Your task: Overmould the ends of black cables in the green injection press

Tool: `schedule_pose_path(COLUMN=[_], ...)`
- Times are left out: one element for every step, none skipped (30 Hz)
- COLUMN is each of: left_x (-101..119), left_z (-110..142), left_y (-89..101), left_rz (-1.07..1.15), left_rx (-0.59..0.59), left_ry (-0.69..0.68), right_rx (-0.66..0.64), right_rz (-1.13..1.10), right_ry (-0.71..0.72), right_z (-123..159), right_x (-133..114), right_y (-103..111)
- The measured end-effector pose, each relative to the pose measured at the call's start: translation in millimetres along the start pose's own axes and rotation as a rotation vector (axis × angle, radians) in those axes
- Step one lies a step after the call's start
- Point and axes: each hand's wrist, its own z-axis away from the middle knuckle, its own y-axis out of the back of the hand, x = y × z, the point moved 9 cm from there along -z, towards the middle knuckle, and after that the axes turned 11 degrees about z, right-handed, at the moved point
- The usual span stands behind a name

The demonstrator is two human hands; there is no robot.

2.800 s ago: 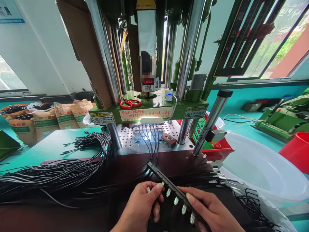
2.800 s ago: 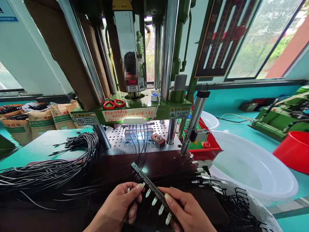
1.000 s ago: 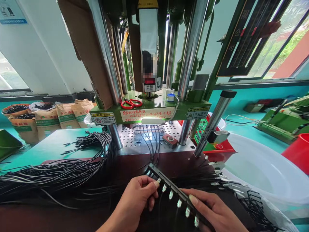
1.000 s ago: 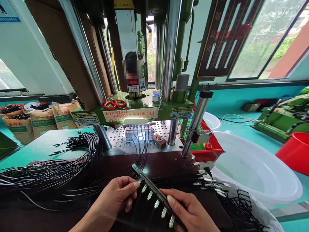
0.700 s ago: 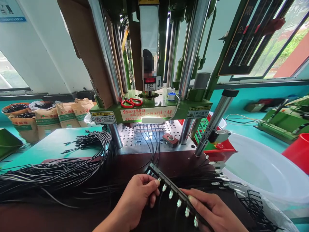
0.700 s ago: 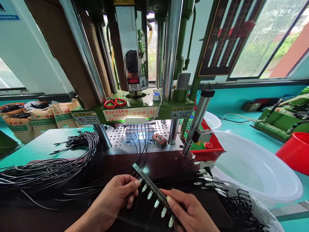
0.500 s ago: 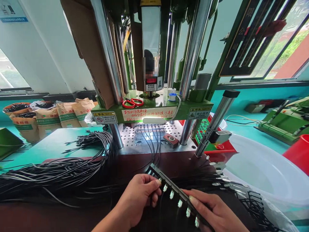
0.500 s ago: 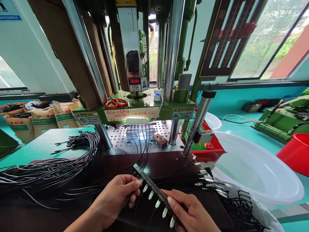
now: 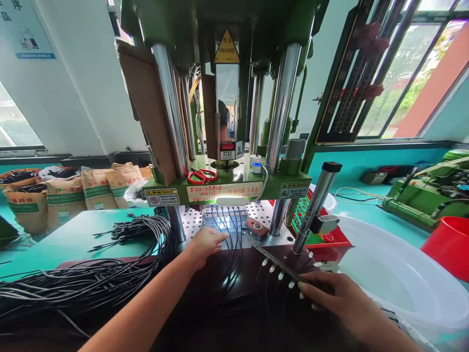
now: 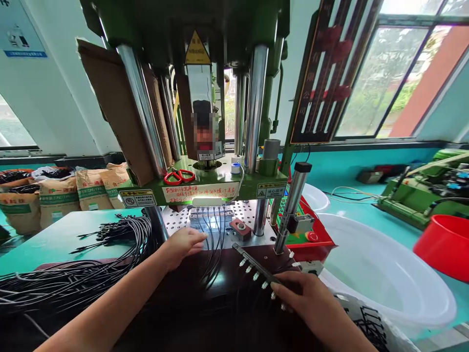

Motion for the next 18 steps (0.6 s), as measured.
schedule_pose_path(left_x=[-9.3,-18.8,-27.9,-35.9,-43.0,-49.1,-54.2,-58.1,-60.8,-62.5,-63.4,-63.8,-64.0,-64.1,-64.1,-63.9,-63.6,-63.1], left_z=[-12.9,-24.2,-33.6,-41.1,-46.6,-50.0,-51.7,-51.9,-51.0,-49.3,-47.0,-44.3,-41.3,-38.2,-35.0,-32.0,-29.0,-26.2], left_y=[-5.5,-11.7,-18.3,-24.7,-30.5,-35.4,-39.2,-41.8,-43.0,-43.3,-43.0,-42.2,-41.3,-40.2,-39.0,-37.8,-36.7,-35.9], left_rz=[0.035,0.08,0.128,0.175,0.218,0.255,0.289,0.32,0.349,0.376,0.402,0.425,0.444,0.458,0.468,0.475,0.48,0.484], left_rx=[-0.017,-0.031,-0.044,-0.056,-0.067,-0.079,-0.09,-0.1,-0.108,-0.114,-0.119,-0.124,-0.128,-0.13,-0.131,-0.13,-0.13,-0.131], left_ry=[0.064,0.12,0.169,0.207,0.239,0.267,0.293,0.315,0.332,0.344,0.352,0.359,0.365,0.369,0.371,0.37,0.367,0.362], right_rx=[0.031,0.057,0.073,0.078,0.074,0.061,0.045,0.025,0.011,0.005,0.003,0.011,0.032,0.051,0.099,0.127,0.143,0.165], right_rz=[0.076,0.131,0.172,0.21,0.248,0.287,0.32,0.345,0.361,0.37,0.379,0.393,0.415,0.443,0.491,0.567,0.587,0.588], right_ry=[0.035,0.064,0.095,0.126,0.156,0.181,0.2,0.215,0.228,0.247,0.277,0.314,0.359,0.394,0.417,0.421,0.397,0.373], right_z=[-4.6,-7.8,-9.5,-9.7,-8.7,-7.1,-5.6,-5.1,-6.6,-10.9,-18.6,-30.0,-45.1,-63.7,-84.7,-107.7,-131.5,-153.6], right_x=[-2.2,-4.0,-5.7,-7.4,-8.8,-10.1,-11.5,-13.7,-17.6,-24.4,-34.5,-47.7,-63.5,-79.7,-95.9,-109.5,-119.6,-127.8], right_y=[4.8,7.8,8.7,7.8,6.0,3.6,1.5,-0.2,-0.9,-0.9,-1.0,-1.4,-2.1,-4.5,-5.7,-9.7,-13.2,-15.5])
